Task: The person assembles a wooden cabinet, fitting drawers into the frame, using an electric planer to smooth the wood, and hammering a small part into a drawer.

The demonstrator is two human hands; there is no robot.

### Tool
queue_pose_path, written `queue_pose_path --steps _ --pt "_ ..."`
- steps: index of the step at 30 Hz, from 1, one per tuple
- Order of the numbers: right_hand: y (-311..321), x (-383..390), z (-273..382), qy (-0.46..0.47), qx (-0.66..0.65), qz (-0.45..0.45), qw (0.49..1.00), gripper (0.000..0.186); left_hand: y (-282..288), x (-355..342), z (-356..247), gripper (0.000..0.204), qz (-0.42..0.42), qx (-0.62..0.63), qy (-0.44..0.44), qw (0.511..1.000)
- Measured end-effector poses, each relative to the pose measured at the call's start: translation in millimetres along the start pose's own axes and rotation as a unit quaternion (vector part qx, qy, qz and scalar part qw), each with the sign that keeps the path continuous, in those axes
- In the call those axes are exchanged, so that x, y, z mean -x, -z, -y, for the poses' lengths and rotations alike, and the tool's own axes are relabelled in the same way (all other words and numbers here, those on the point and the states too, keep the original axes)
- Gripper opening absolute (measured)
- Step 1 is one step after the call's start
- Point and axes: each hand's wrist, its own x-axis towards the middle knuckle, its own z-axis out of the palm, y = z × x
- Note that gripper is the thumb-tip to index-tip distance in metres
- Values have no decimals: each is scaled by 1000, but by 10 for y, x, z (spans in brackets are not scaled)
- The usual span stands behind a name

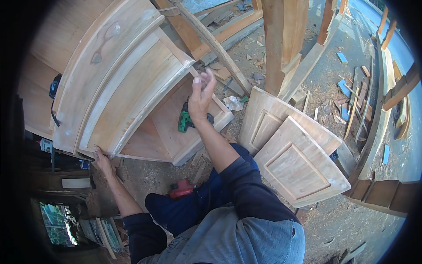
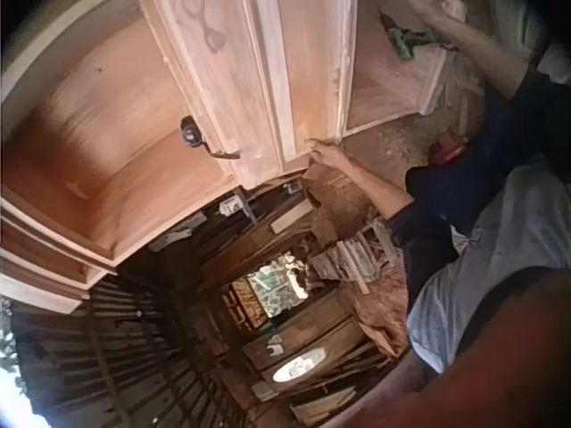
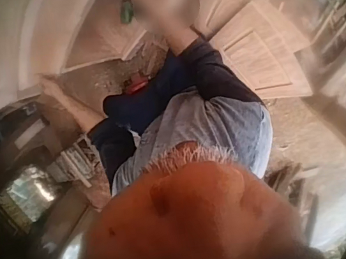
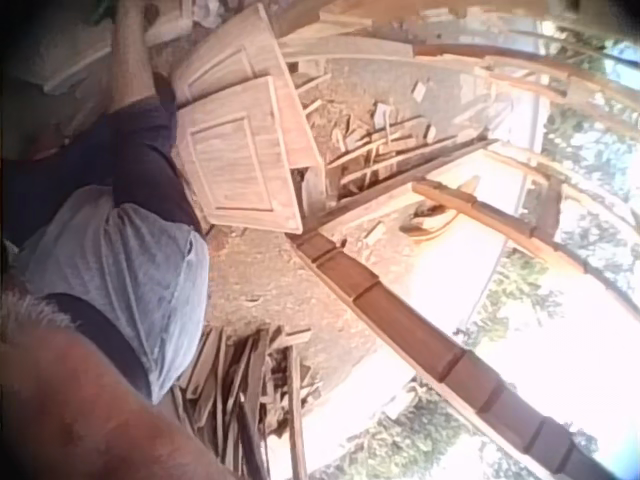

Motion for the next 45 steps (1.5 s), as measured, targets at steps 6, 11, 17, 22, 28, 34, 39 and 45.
queue_pose_path --steps 6,11,17,22,28,34,39,45 --pt "-355 481 -459 -362 -363 190 837 76 35 -1 38 66 7 -39 3 999" --pt "-796 605 -755 -398 -543 212 709 93 108 435 -92 57 -6 -105 -27 994" --pt "-771 340 -691 -398 -540 247 700 96 382 1282 -77 59 -23 -218 151 964" --pt "-900 422 -782 -348 -566 298 685 94 753 2135 296 52 -118 -139 245 952" --pt "-749 556 -596 -314 -633 326 628 79 716 1999 387 50 -161 -83 213 960" --pt "-788 592 -362 -222 -332 267 877 68 610 1842 682 47 -77 -127 192 970" --pt "-847 660 -546 -226 -338 248 879 63 672 1876 917 41 -119 -53 219 967" --pt "-973 903 -629 -339 -565 248 710 104 746 1885 1045 39 -66 -113 204 970"
